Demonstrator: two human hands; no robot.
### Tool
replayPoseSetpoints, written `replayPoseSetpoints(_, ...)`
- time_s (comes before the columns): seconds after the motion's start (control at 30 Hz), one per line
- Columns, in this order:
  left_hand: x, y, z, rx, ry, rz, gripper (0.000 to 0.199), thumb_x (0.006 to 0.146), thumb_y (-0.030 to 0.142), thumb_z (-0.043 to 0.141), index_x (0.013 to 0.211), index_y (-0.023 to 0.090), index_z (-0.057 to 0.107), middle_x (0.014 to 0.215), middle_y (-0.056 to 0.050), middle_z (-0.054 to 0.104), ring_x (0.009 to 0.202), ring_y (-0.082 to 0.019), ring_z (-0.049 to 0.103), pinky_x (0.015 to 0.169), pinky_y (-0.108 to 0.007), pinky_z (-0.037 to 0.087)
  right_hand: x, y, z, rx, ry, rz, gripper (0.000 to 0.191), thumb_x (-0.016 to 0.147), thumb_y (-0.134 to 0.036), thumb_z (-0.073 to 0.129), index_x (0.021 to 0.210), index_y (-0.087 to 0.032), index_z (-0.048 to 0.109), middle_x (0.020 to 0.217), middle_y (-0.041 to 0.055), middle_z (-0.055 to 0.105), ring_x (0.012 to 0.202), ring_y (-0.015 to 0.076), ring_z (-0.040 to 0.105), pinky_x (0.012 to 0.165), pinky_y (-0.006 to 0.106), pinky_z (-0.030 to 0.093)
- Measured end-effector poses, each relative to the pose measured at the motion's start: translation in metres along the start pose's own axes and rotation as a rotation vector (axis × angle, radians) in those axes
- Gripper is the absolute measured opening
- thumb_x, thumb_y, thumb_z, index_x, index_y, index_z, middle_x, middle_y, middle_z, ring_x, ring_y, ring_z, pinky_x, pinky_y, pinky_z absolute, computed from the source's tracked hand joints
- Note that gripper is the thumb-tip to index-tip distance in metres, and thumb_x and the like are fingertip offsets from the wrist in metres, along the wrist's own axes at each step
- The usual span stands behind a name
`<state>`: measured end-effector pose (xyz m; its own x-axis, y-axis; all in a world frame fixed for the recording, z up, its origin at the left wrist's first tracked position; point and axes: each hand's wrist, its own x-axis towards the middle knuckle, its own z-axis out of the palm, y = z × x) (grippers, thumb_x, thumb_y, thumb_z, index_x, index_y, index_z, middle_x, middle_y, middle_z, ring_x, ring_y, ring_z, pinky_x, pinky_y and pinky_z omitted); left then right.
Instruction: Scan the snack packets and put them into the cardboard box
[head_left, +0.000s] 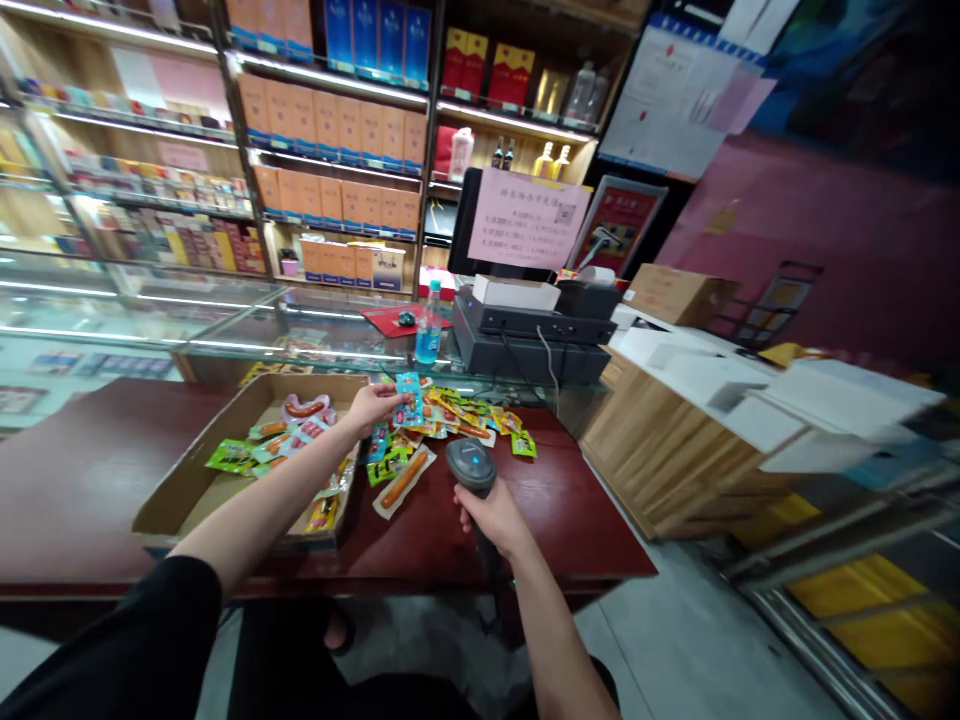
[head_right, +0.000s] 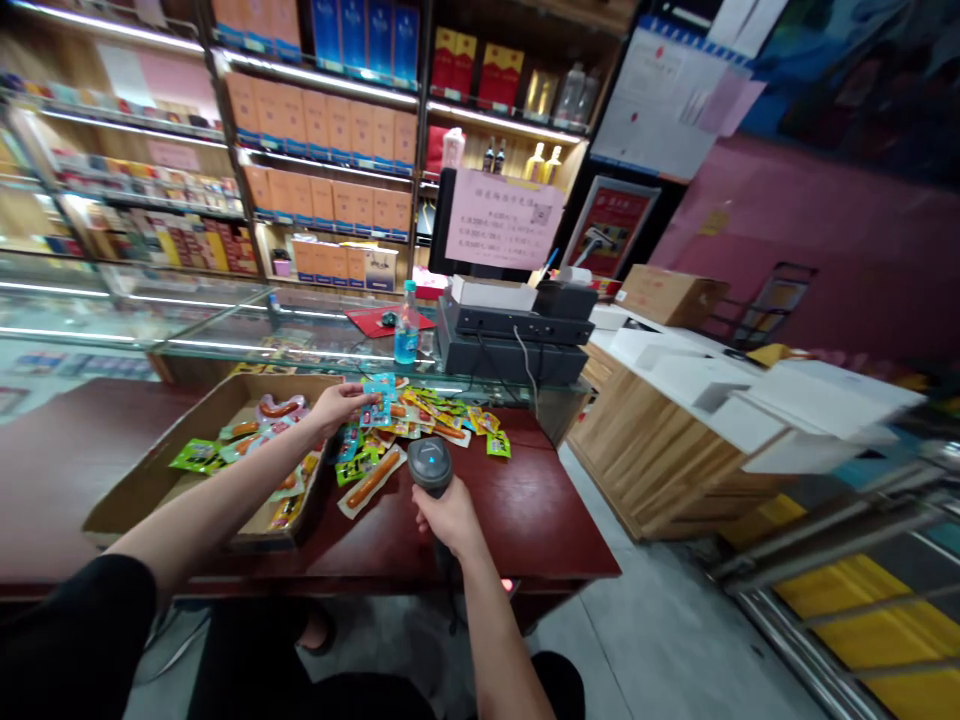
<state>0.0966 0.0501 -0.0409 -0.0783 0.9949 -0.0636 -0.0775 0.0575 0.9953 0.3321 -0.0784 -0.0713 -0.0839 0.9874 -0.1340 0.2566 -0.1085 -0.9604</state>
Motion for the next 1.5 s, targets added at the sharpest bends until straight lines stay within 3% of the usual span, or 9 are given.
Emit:
replayPoseSetpoints(0.2, -0.021, 0.015, -0.098, 0.056, 0.200, 0.049, 0.059, 0.047, 0.043, 0.086, 0.095, 0.012, 0.068, 0.086, -0.009, 0.071, 0.070, -0.015, 0.066, 0.057, -0.022, 0.054, 0.008, -0.006, 0.018, 0.020, -0.092, -0.021, 0.024, 0.071, -0.037, 0.063, 0.065, -0.014, 0.056, 0.043, -0.0021, 0.055, 0.035, 0.0097, 0.050, 0.038, 0.020, 0.041)
replayPoseSetpoints(0.3, -0.031, 0.017, -0.120, 0.039, 0.210, 0.050, 0.061, 0.049, 0.045, 0.085, 0.096, 0.010, 0.068, 0.084, -0.011, 0.071, 0.071, -0.017, 0.067, 0.062, -0.028, 0.057, 0.010, -0.007, 0.024, 0.020, -0.120, -0.031, 0.025, 0.070, -0.038, 0.063, 0.066, -0.015, 0.056, 0.044, -0.0019, 0.055, 0.035, 0.0099, 0.050, 0.038, 0.020, 0.042)
replayPoseSetpoints(0.37, -0.033, 0.016, -0.121, 0.040, 0.224, 0.057, 0.062, 0.048, 0.044, 0.086, 0.096, 0.009, 0.068, 0.081, -0.010, 0.070, 0.070, -0.018, 0.067, 0.062, -0.030, 0.058, 0.011, -0.008, 0.026, 0.020, -0.126, -0.037, 0.025, 0.070, -0.038, 0.064, 0.066, -0.015, 0.057, 0.044, -0.0019, 0.055, 0.035, 0.0099, 0.051, 0.038, 0.020, 0.042)
replayPoseSetpoints(0.5, -0.027, 0.010, -0.091, 0.074, 0.179, 0.073, 0.058, 0.048, 0.044, 0.086, 0.092, 0.010, 0.069, 0.080, -0.008, 0.070, 0.070, -0.017, 0.066, 0.060, -0.029, 0.058, 0.010, -0.005, 0.020, 0.021, -0.102, -0.030, 0.024, 0.070, -0.038, 0.063, 0.066, -0.015, 0.057, 0.043, -0.0020, 0.055, 0.035, 0.0101, 0.051, 0.038, 0.020, 0.042)
replayPoseSetpoints(0.77, 0.009, -0.010, 0.014, 0.238, -0.090, 0.097, 0.047, 0.051, 0.042, 0.083, 0.088, 0.015, 0.072, 0.075, -0.006, 0.071, 0.068, -0.018, 0.065, 0.061, -0.027, 0.052, 0.000, 0.010, -0.018, 0.016, 0.034, -0.008, 0.022, 0.070, -0.036, 0.063, 0.066, -0.015, 0.058, 0.043, -0.0017, 0.056, 0.035, 0.0110, 0.052, 0.038, 0.021, 0.043)
replayPoseSetpoints(0.97, 0.031, -0.023, 0.063, 0.757, -0.087, 0.412, 0.024, 0.066, 0.036, 0.071, 0.083, 0.019, 0.074, 0.086, -0.008, 0.072, 0.084, -0.025, 0.065, 0.079, -0.031, 0.047, -0.009, 0.021, -0.042, 0.021, 0.120, -0.018, 0.022, 0.073, -0.036, 0.059, 0.065, -0.016, 0.058, 0.044, -0.0029, 0.054, 0.036, 0.0107, 0.052, 0.038, 0.020, 0.042)
replayPoseSetpoints(1.13, 0.034, -0.040, 0.074, 1.135, -0.097, 0.561, 0.031, 0.075, 0.035, 0.061, 0.100, 0.019, 0.072, 0.102, -0.013, 0.068, 0.103, -0.031, 0.058, 0.091, -0.037, 0.040, -0.012, 0.025, -0.050, 0.020, 0.163, 0.003, 0.020, 0.073, -0.035, 0.059, 0.066, -0.016, 0.057, 0.044, -0.0031, 0.055, 0.036, 0.0106, 0.052, 0.039, 0.020, 0.043)
replayPoseSetpoints(1.23, 0.033, -0.047, 0.069, 1.338, -0.041, 0.529, 0.039, 0.072, 0.038, 0.065, 0.104, 0.017, 0.069, 0.104, -0.016, 0.064, 0.108, -0.037, 0.053, 0.093, -0.043, 0.037, -0.012, 0.026, -0.052, 0.023, 0.165, 0.011, 0.020, 0.073, -0.034, 0.059, 0.067, -0.015, 0.058, 0.044, -0.0032, 0.055, 0.036, 0.0102, 0.052, 0.039, 0.019, 0.042)
replayPoseSetpoints(1.5, 0.017, -0.054, 0.065, 1.454, -0.059, 0.516, 0.036, 0.077, 0.039, 0.061, 0.102, 0.014, 0.066, 0.104, -0.019, 0.061, 0.107, -0.036, 0.052, 0.089, -0.042, 0.038, -0.007, 0.029, -0.044, 0.044, 0.150, 0.025, 0.020, 0.072, -0.034, 0.059, 0.066, -0.015, 0.057, 0.044, -0.0031, 0.054, 0.035, 0.0093, 0.050, 0.037, 0.019, 0.042)
